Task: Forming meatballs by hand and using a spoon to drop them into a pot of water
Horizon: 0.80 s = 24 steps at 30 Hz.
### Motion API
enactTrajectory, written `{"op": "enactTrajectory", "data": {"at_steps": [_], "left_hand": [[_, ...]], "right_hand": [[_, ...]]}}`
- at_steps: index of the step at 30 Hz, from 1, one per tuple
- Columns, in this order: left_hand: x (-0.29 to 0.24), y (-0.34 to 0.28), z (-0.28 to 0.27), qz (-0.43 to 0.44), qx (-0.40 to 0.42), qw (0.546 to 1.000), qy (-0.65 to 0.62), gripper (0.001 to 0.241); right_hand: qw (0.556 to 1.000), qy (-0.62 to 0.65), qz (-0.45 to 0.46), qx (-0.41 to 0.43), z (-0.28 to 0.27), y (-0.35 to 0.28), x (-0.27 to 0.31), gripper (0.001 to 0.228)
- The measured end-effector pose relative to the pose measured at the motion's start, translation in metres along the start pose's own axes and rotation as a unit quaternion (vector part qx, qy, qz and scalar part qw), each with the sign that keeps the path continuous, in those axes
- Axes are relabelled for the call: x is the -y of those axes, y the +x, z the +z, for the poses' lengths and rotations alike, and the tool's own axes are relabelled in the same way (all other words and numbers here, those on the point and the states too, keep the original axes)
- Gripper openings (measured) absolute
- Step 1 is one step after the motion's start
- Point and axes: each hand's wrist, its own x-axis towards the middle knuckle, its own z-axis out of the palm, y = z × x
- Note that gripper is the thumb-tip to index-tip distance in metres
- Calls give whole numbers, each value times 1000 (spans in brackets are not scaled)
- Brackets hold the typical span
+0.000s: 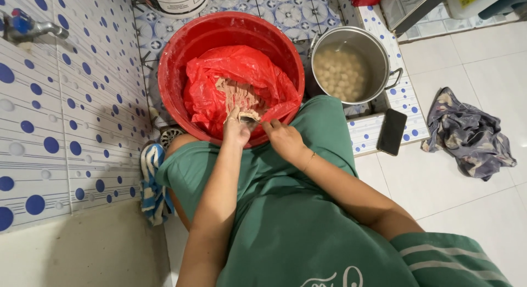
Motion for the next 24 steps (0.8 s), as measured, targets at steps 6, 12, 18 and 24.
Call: {"op": "enactTrajectory", "data": {"at_steps": [6,12,18,24], "left_hand": [[-7,24,-17,-17,10,1000,-25,47],[-14,-13,8,44,5,997,-69,52],[-8,-47,33,13,9,995,-99,65],[-8,-35,26,8,6,997,-78,57]], "right_hand": [[992,92,51,77,-41,6,2,30],[960,236,94,115,-60,-4,15,32],[957,261,110,69,-45,-5,35,28],[982,150,82,84,-26,1,26,34]]}}
